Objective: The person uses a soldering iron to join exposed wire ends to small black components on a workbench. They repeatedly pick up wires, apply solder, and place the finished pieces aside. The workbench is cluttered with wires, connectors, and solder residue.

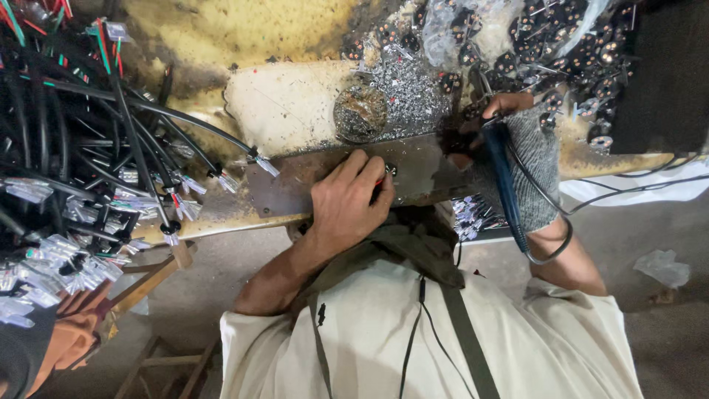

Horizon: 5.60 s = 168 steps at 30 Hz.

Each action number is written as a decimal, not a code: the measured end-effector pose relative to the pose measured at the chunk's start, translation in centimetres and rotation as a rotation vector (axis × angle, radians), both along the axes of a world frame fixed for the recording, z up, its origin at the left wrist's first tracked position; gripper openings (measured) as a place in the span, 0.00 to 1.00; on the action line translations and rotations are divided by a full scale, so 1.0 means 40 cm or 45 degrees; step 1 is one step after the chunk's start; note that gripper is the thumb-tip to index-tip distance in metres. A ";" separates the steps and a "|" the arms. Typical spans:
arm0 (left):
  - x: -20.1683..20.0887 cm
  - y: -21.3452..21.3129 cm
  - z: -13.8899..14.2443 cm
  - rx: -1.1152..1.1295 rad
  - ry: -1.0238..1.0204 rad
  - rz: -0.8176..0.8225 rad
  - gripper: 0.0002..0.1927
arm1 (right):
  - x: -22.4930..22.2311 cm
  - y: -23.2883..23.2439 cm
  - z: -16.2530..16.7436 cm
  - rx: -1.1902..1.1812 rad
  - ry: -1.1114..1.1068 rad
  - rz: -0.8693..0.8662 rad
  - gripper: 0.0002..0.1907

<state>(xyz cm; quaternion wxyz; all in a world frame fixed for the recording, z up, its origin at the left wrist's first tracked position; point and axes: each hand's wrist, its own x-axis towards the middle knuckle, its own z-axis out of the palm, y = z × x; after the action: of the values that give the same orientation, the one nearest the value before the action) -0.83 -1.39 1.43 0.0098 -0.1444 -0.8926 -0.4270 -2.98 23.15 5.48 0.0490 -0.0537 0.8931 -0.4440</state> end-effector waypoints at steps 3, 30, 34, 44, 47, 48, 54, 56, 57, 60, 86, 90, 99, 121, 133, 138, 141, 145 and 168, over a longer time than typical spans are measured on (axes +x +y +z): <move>-0.001 0.003 -0.004 -0.005 -0.023 0.006 0.09 | 0.028 -0.043 -0.048 -0.249 -0.049 -0.066 0.28; -0.111 -0.182 0.263 -0.436 0.300 0.109 0.12 | 0.078 -0.128 -0.171 -0.235 0.111 -0.081 0.26; -0.162 -0.136 0.188 -1.068 0.669 0.558 0.35 | 0.083 -0.137 -0.165 -0.248 0.162 -0.135 0.28; -0.082 -0.325 0.064 -0.914 -0.107 0.764 0.40 | 0.119 -0.105 -0.188 -0.204 0.111 -0.100 0.20; -0.091 -0.315 0.059 -0.708 0.089 0.907 0.31 | 0.125 -0.084 -0.208 -0.181 0.163 -0.038 0.19; -0.088 -0.305 0.061 -0.606 0.097 0.869 0.31 | 0.124 -0.080 -0.216 -0.163 0.169 -0.028 0.19; -0.009 -0.214 0.077 -0.066 -0.052 0.661 0.30 | 0.108 -0.092 -0.224 -0.663 -0.091 -0.020 0.19; 0.015 -0.183 0.081 0.038 -0.158 0.366 0.31 | 0.101 -0.098 -0.204 -0.952 -0.151 -0.045 0.20; 0.024 -0.173 0.084 0.091 -0.106 0.129 0.31 | 0.101 -0.098 -0.189 -1.106 -0.182 -0.074 0.21; 0.035 -0.141 0.083 0.223 -0.237 -0.345 0.21 | 0.090 -0.087 -0.148 -1.163 -0.240 -0.252 0.21; 0.008 0.010 0.008 0.553 -0.071 0.158 0.08 | 0.084 -0.086 -0.147 -0.681 -0.403 -0.308 0.24; 0.027 -0.003 -0.013 0.246 0.118 0.172 0.12 | 0.099 -0.089 -0.169 0.156 0.027 0.053 0.23; 0.053 -0.011 -0.044 -0.193 0.464 0.030 0.20 | 0.080 -0.107 -0.146 -0.441 0.063 -0.120 0.31; 0.026 -0.006 -0.010 0.404 0.150 0.077 0.10 | 0.073 -0.079 -0.119 -0.173 -0.030 0.027 0.06; -0.067 -0.026 -0.011 -0.091 0.085 0.503 0.07 | 0.104 -0.093 -0.166 -0.156 0.258 0.044 0.31; -0.097 -0.023 -0.002 -0.057 0.046 0.482 0.06 | 0.113 -0.094 -0.207 -0.126 0.168 0.096 0.28; -0.093 -0.035 0.007 0.065 -0.081 0.294 0.07 | 0.094 -0.104 -0.224 -0.443 -0.181 0.139 0.16; -0.047 -0.036 0.013 0.300 -0.279 0.064 0.06 | 0.117 -0.093 -0.208 -0.120 0.369 -0.071 0.29; 0.008 0.011 -0.018 0.307 -0.076 0.191 0.07 | 0.199 0.005 -0.266 -0.491 0.242 0.100 0.08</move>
<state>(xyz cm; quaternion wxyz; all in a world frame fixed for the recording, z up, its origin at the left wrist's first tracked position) -0.53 -0.96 0.71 0.0325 -0.0623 -0.8430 -0.5333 4.99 23.35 -5.17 -0.0293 -0.1385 0.7895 -0.5972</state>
